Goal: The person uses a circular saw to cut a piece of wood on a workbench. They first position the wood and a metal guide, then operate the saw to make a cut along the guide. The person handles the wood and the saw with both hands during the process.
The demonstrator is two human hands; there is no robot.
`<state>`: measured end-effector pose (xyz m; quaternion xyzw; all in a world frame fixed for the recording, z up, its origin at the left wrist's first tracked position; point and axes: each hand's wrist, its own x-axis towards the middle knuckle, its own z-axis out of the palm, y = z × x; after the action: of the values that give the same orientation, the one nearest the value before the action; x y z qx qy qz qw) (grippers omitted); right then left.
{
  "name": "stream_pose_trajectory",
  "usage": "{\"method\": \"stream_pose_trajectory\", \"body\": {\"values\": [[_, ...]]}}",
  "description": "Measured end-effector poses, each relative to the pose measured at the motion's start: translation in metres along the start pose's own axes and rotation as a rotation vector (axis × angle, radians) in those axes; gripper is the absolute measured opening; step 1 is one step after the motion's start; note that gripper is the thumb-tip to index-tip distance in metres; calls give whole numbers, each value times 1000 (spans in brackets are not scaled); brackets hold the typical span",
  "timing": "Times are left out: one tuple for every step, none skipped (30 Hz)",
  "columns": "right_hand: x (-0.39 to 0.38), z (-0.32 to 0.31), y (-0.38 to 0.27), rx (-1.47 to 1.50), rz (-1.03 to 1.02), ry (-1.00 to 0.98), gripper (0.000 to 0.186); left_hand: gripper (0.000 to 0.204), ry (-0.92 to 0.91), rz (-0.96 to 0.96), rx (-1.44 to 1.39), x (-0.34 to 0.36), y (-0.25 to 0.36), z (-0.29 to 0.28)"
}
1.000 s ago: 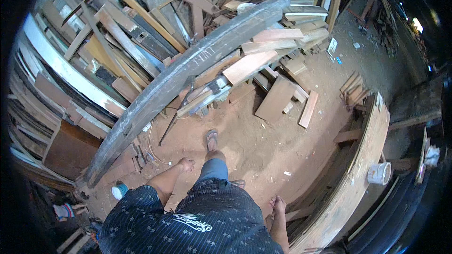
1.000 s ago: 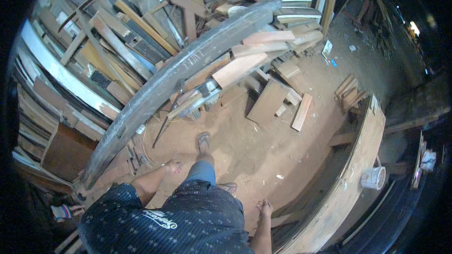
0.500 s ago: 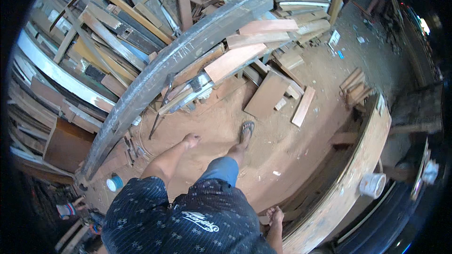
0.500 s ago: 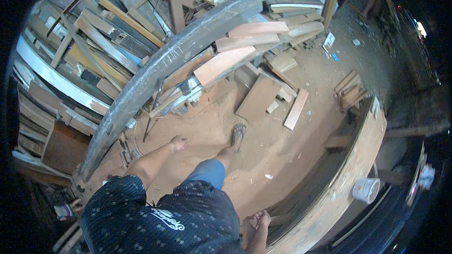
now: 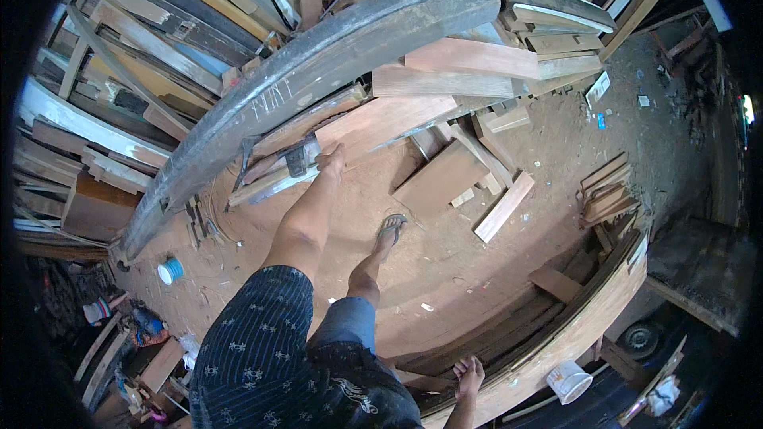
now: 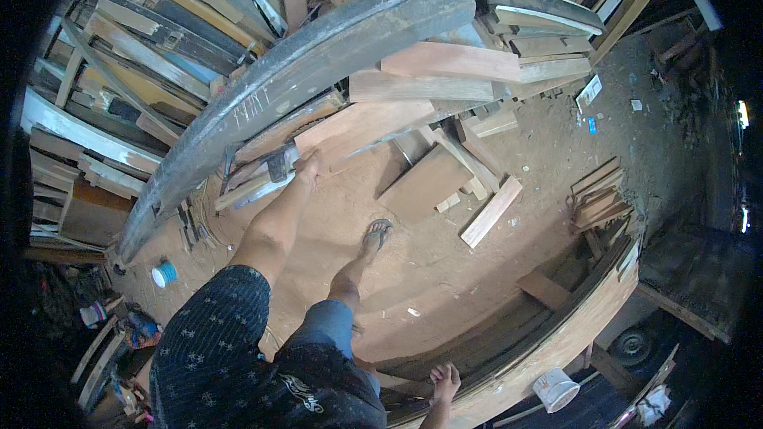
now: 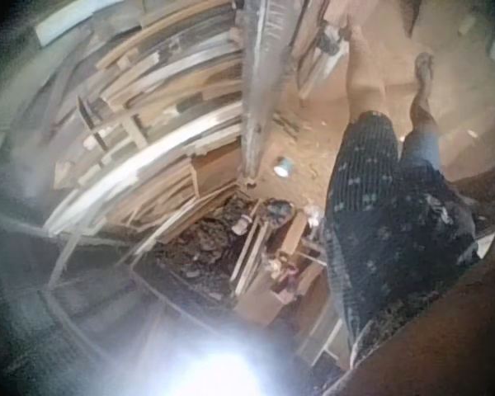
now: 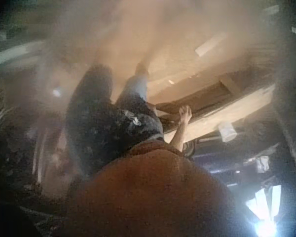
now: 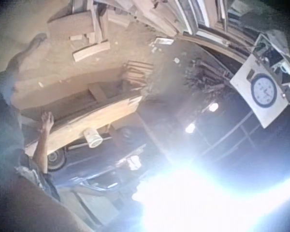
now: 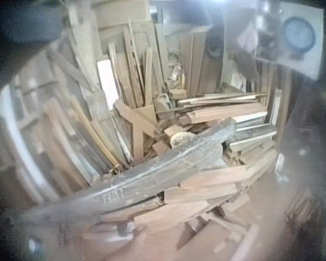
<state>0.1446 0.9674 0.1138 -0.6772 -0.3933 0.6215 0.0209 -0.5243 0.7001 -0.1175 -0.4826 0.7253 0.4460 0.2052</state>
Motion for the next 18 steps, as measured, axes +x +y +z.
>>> {"method": "stream_pose_trajectory", "body": {"values": [[-2, 12, -16, -89, 11, 54, 29, 117, 108, -38, -27, 23, -5, 12], [0, 22, -24, -120, 22, 37, 28, 114, 70, -57, -96, 30, -6, 15], [-1, 31, -27, -138, 36, 21, 27, 110, 30, -65, -160, 32, -3, 17], [-2, 39, -32, -159, 47, 1, 27, 107, -8, -75, -228, 34, -2, 16], [-1, 44, -40, -200, 32, -46, 23, 103, -93, -105, -240, 38, -5, 4], [-1, 47, -42, -200, 47, -42, 22, 98, -187, -130, -239, 38, -6, -10], [1, 49, -44, -203, 60, -41, 21, 94, -280, -155, -240, 36, -8, -20], [3, 52, -45, -201, 74, -39, 19, 88, -325, -187, -288, 25, -5, -26], [5, 51, -44, -222, 70, -44, 18, 83, -370, -221, -335, 10, -1, -36], [10, 48, -43, -246, 63, -52, 17, 77, -414, -255, -387, -4, 0, -48], [14, 44, -42, -270, 56, -56, 16, 67, -443, -188, -522, -24, -1, -54], [17, 39, -41, -287, 39, -70, 16, 63, -481, -173, -569, -38, -1, -60], [20, 35, -39, -304, 23, -83, 17, 59, -520, -158, -617, -52, -1, -66], [24, 32, -38, -322, 5, -102, 18, 56, -555, -139, -667, -66, 2, -74], [33, 26, -33, -359, -20, -112, 19, 54, -574, -102, -742, -87, 8, -79], [43, 17, -26, -397, -46, -122, 20, 52, -592, -66, -818, -112, 13, -80], [49, 12, -23, -431, -78, -137, 21, 50, -610, -19, -897, -132, 17, -83], [48, 19, -29, -409, -97, -145, 22, 49, -566, 102, -847, -143, 17, -87]]}}
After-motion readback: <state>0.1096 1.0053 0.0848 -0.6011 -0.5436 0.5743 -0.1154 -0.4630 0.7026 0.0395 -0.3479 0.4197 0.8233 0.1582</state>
